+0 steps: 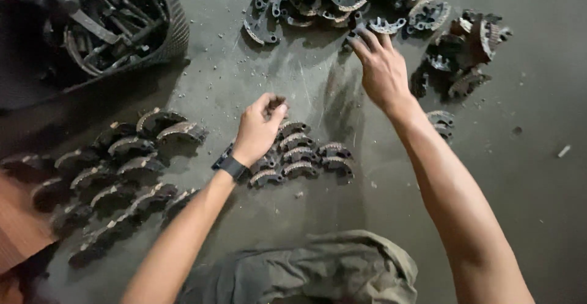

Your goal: The person sits on the floor and sorts a pile of metal brake shoes into neat rows. They pick up individual parts from a larger pile and place them in organized lines on the floor.

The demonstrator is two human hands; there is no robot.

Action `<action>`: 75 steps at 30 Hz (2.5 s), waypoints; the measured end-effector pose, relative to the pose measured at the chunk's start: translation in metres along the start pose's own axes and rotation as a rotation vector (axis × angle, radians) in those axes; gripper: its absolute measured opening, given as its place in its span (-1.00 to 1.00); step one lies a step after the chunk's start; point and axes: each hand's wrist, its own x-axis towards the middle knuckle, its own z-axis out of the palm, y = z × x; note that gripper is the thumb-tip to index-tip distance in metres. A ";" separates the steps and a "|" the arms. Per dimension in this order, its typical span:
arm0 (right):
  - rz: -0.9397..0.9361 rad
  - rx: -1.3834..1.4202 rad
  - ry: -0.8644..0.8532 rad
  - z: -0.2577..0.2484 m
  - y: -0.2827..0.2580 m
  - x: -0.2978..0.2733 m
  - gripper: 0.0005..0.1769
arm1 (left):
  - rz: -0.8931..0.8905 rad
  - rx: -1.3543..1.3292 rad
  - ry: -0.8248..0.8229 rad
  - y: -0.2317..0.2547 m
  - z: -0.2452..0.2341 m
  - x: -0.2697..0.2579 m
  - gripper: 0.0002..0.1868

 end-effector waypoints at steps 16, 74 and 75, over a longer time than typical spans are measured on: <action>0.338 0.382 -0.333 -0.010 0.002 -0.008 -0.46 | 0.814 1.231 0.011 0.027 0.064 0.155 -0.70; 0.937 1.399 0.369 -0.041 -0.046 -0.146 -0.61 | -0.056 0.746 -0.442 0.072 0.166 0.006 -0.71; 0.934 1.401 0.362 -0.037 -0.043 -0.146 -0.61 | -0.058 0.744 -0.435 0.063 0.163 0.009 -0.71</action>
